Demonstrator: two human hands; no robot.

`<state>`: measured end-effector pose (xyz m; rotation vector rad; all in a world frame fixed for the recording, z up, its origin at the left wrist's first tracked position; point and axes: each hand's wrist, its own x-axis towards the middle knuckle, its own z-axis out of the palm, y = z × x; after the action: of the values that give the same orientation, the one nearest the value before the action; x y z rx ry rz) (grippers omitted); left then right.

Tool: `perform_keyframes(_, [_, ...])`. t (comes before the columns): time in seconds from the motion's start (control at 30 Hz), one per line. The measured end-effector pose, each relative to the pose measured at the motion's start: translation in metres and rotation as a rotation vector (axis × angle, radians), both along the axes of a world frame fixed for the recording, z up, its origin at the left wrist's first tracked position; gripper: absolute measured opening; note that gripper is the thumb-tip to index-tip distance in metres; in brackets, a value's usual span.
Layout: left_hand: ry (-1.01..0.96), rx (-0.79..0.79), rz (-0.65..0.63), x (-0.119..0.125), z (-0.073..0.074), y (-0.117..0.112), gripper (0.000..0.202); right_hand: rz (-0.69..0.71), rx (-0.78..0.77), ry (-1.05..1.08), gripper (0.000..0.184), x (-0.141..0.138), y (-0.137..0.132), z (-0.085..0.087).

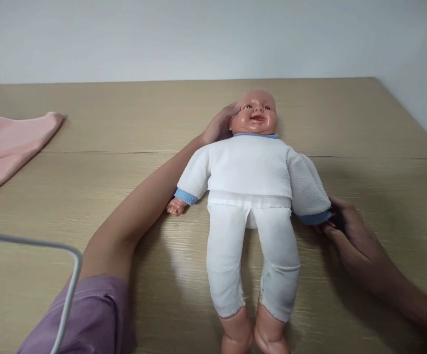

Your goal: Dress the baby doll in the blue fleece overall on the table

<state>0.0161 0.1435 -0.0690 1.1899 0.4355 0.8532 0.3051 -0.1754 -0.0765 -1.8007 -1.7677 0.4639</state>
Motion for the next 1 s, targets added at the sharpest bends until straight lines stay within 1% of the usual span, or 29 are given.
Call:
perform_keyframes(0.17, [0.017, 0.051, -0.020, 0.000, -0.001, 0.002, 0.053, 0.003, 0.006, -0.010, 0.052, 0.000, -0.001, 0.000])
perform_keyframes(0.23, [0.011, 0.087, -0.031, -0.001, -0.004, 0.003, 0.052, 0.003, 0.002, -0.015, 0.054, 0.000, -0.001, -0.001])
perform_keyframes(0.33, [-0.007, 0.138, -0.034, -0.004, -0.011, 0.007, 0.052, 0.003, 0.005, 0.002, 0.052, 0.002, -0.002, -0.002])
perform_keyframes(0.37, [-0.009, 0.149, -0.034, -0.005, -0.014, 0.009, 0.055, 0.004, 0.006, 0.005, 0.051, 0.002, -0.002, -0.003])
perform_keyframes(0.53, [0.043, 0.214, -0.052, -0.011, -0.030, 0.026, 0.084, 0.020, 0.024, -0.029, 0.054, 0.004, -0.002, -0.005])
perform_keyframes(0.63, [0.094, 0.280, -0.032, -0.012, -0.038, 0.039, 0.096, 0.020, 0.028, -0.024, 0.054, 0.004, -0.002, -0.006])
perform_keyframes(0.73, [0.131, 0.327, 0.000, -0.014, -0.044, 0.049, 0.105, 0.030, 0.032, -0.009, 0.051, 0.005, -0.002, -0.006])
perform_keyframes(0.83, [0.151, 0.365, 0.002, -0.016, -0.048, 0.056, 0.113, 0.038, 0.029, -0.004, 0.050, 0.005, -0.002, -0.006])
perform_keyframes(1.0, [0.175, 0.371, 0.011, -0.017, -0.053, 0.057, 0.123, 0.044, 0.031, 0.011, 0.049, 0.006, -0.003, -0.008])
